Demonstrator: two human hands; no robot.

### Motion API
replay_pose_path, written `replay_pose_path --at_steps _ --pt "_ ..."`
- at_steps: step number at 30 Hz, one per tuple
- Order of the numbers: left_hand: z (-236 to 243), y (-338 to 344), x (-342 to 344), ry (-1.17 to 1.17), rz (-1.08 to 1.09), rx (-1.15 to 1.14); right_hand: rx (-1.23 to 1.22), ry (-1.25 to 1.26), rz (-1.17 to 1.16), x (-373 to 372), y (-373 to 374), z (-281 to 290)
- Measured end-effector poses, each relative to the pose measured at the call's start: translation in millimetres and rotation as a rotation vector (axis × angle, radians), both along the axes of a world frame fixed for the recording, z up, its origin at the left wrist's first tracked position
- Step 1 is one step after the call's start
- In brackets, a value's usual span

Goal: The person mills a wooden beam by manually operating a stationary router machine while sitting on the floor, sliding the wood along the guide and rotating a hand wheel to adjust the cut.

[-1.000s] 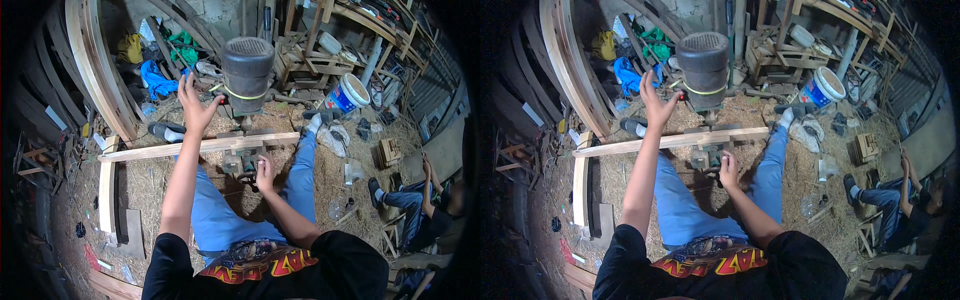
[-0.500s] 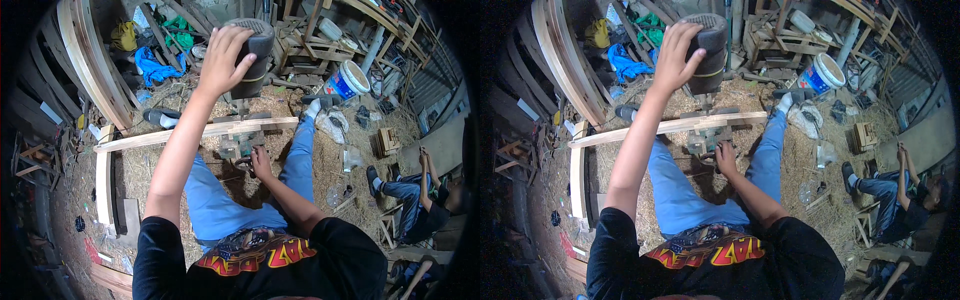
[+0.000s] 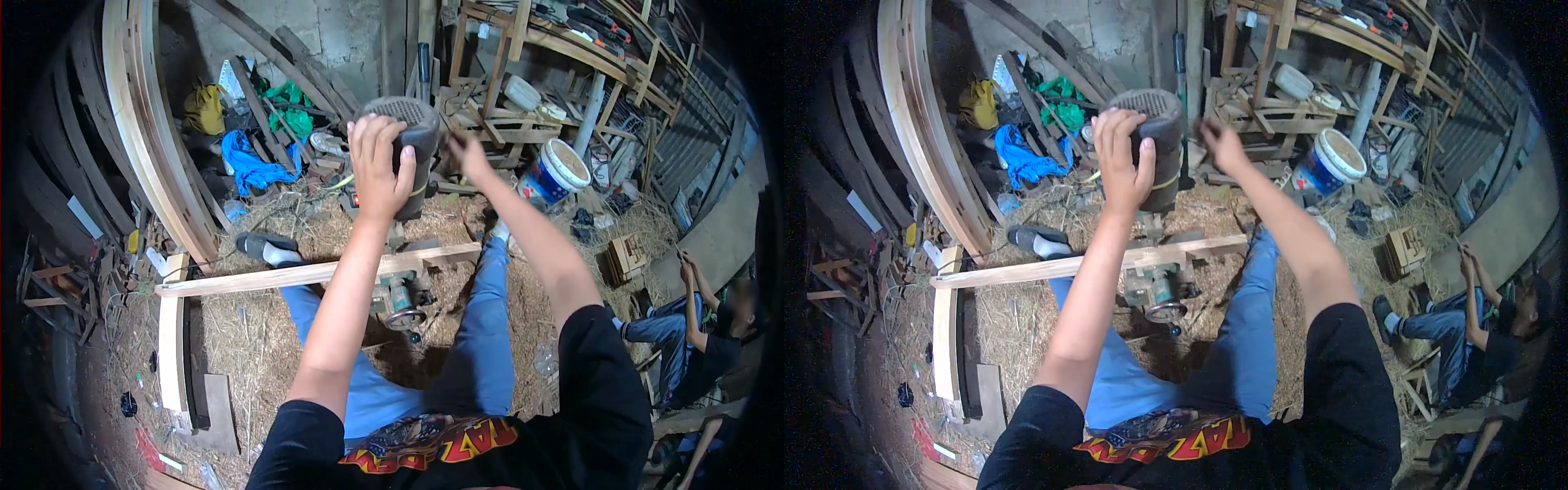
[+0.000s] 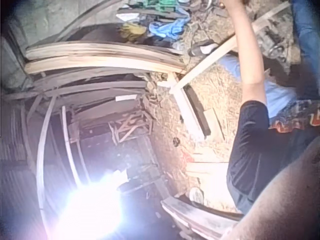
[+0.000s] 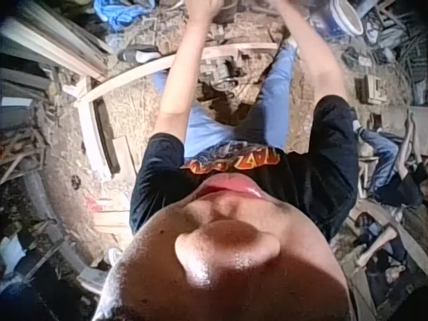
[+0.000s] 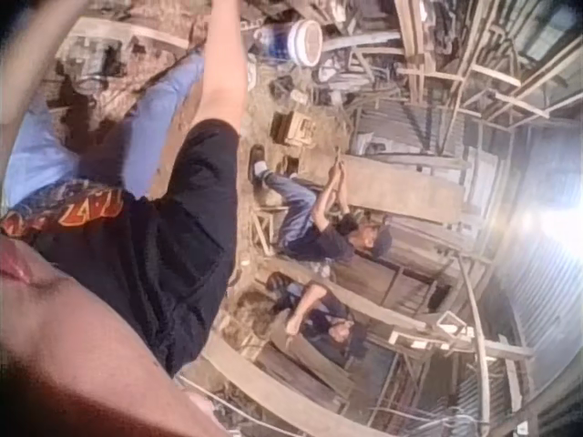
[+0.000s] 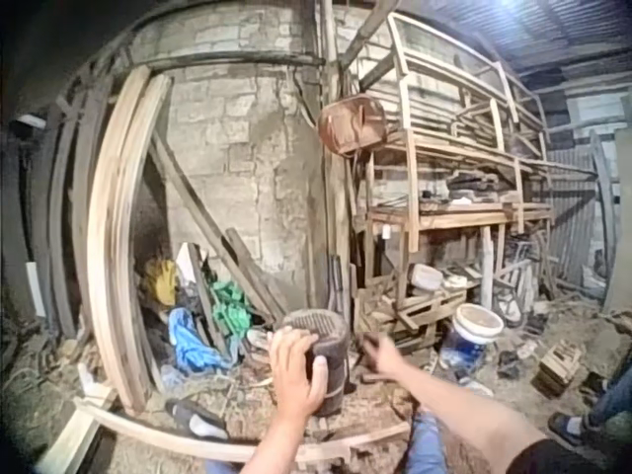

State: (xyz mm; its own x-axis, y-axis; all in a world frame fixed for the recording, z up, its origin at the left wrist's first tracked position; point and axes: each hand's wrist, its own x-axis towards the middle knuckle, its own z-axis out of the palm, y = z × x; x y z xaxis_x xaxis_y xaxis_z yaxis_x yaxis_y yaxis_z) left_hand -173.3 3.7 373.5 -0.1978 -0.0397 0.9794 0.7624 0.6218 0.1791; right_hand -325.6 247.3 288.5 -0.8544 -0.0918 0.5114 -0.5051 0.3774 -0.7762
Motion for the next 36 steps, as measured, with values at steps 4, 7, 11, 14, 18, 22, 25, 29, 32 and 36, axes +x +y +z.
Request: replay_pose_path --at_steps 4,7,11,14,18,22,25,29,32,36 --pt "4 -4 5 -0.017 -0.012 -0.032 -0.130 0.303 -0.258 -78 -46 121" --pt "4 -6 6 -0.034 -0.019 -0.033 -0.200 0.005 -0.320 -88 -80 171" --pt "4 -6 6 -0.022 -0.028 -0.027 -0.370 -0.171 -0.208 -74 -105 195" --pt "4 -1 4 -0.020 -0.045 -0.022 -0.371 -0.122 -0.213 -62 -92 201" --pt "1 -11 4 -0.014 0.009 -0.028 -0.485 -0.320 0.073 -19 -85 214" --pt "2 -1 4 -0.003 0.003 0.000 -0.396 -0.244 0.057 -29 -46 222" --pt "3 -6 7 -0.011 0.010 0.003 -0.303 -0.266 0.080 -34 -59 227" --pt "7 -3 10 -0.036 -0.016 -0.009 -0.341 -0.342 0.212 -58 -62 227" --pt "6 -5 12 -0.044 -0.037 -0.028 -0.441 -0.446 0.229 -52 -70 227" --pt "6 -5 10 -0.025 -0.026 -0.002 -0.553 -0.468 0.409 -44 -67 220"
